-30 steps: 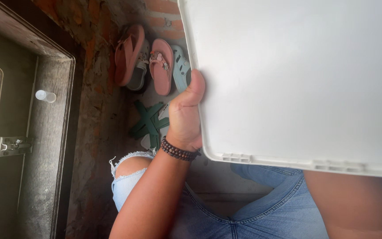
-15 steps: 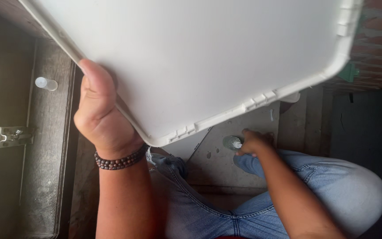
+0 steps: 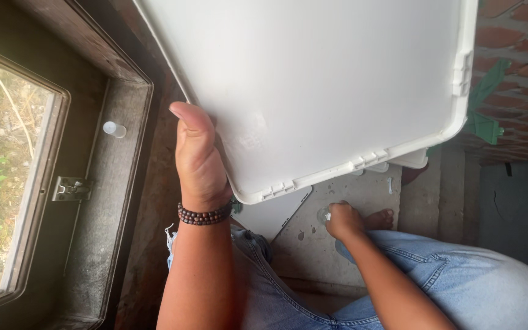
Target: The person cleans a white plastic lid by wiping it with a cloth, spraying it with a cleaning solution, and wiping it again. The person then stacks the cleaned lid on top of other lids.
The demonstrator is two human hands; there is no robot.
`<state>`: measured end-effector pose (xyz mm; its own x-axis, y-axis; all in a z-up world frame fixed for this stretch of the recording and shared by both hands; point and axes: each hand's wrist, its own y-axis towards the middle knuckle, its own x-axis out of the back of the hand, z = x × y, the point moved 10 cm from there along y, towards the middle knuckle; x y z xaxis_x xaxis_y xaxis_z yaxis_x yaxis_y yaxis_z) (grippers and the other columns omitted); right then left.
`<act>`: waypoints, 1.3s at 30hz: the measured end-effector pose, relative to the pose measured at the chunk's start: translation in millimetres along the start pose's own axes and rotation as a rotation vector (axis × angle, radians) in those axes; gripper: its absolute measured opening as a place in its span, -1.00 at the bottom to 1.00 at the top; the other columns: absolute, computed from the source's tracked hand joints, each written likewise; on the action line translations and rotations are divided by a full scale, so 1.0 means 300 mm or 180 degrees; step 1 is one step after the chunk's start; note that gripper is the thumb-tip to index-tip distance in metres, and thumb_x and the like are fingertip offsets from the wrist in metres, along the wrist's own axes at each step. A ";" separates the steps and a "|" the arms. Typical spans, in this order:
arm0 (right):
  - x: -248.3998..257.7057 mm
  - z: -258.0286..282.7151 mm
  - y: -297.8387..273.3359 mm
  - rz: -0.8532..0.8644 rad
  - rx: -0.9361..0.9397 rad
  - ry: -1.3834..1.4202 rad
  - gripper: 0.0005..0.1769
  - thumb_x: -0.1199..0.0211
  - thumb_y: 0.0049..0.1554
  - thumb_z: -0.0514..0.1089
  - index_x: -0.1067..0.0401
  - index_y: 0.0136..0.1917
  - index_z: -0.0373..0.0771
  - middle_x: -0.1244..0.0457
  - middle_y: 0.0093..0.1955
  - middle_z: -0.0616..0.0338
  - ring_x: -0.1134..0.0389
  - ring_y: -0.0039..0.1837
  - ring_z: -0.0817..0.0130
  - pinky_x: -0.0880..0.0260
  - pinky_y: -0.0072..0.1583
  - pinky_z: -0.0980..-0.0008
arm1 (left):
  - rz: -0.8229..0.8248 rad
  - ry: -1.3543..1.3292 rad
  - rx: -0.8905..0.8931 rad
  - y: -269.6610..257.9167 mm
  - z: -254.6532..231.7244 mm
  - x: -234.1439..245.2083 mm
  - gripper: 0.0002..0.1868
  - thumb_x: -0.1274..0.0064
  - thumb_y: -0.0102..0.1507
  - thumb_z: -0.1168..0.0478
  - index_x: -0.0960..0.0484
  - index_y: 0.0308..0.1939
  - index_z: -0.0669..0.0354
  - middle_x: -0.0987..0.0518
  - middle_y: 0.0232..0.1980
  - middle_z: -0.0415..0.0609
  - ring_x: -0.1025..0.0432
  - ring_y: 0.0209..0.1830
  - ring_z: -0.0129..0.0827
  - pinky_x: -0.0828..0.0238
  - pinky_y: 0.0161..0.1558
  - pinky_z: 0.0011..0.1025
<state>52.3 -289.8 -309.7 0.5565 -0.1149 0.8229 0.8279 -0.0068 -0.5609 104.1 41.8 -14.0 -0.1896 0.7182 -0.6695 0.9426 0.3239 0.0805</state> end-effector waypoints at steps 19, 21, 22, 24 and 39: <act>0.891 0.177 -0.616 0.0453 0.2674 0.6685 -0.51 -0.19 0.27 0.22 -0.32 0.33 -0.08 -0.30 0.25 -0.16 -0.30 0.36 -0.25 -0.31 0.33 -0.39 | 0.0387 0.0094 0.0008 -0.043 0.002 -0.131 -0.38 0.28 0.51 -0.17 -0.46 0.22 0.39 -0.56 0.15 0.03 -0.47 0.13 -0.34 -0.45 0.20 -0.32; 0.895 0.212 -0.617 0.0483 0.2690 0.6676 -0.45 -0.10 0.33 0.27 -0.28 0.39 -0.10 -0.30 0.16 -0.19 -0.35 0.23 -0.20 -0.39 0.24 -0.40 | 0.0400 0.0016 0.0079 -0.046 0.033 -0.125 -0.41 0.27 0.51 -0.15 -0.46 0.21 0.37 -0.56 0.14 0.01 -0.47 0.11 -0.35 -0.45 0.18 -0.33; 0.906 0.215 -0.615 0.0478 0.2682 0.6654 -0.43 -0.05 0.35 0.29 -0.27 0.41 -0.12 -0.30 0.14 -0.19 -0.36 0.19 -0.18 -0.40 0.19 -0.33 | 0.0402 -0.0025 0.0118 -0.049 0.051 -0.119 -0.42 0.27 0.51 -0.15 -0.46 0.20 0.36 -0.56 0.13 0.01 -0.47 0.10 -0.36 -0.45 0.17 -0.34; 0.931 0.210 -0.602 0.0473 0.2665 0.6605 -0.39 0.03 0.40 0.32 -0.24 0.46 -0.14 -0.28 0.10 -0.21 -0.37 0.11 -0.15 -0.44 0.09 -0.19 | 0.0408 0.0050 0.0158 -0.056 0.085 -0.107 -0.43 0.27 0.50 -0.14 -0.48 0.20 0.33 -0.57 0.11 -0.01 -0.46 0.08 -0.39 -0.44 0.16 -0.37; 1.052 0.104 -0.467 0.0967 0.3163 0.6296 -0.37 -0.42 0.25 0.04 -0.27 0.36 -0.41 -0.27 0.11 -0.30 -0.42 0.11 -0.20 -0.53 0.14 -0.07 | 0.0444 0.0056 0.0554 -0.079 0.215 -0.116 -0.45 0.20 0.50 -0.13 -0.45 0.19 0.35 -0.55 0.12 0.02 -0.46 0.06 -0.41 -0.42 0.15 -0.37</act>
<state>114.2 -294.1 31.4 0.4085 -0.5667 -0.7155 0.8712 0.4759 0.1204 106.2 -30.6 -40.1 -0.0576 0.7597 -0.6477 0.9930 0.1108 0.0418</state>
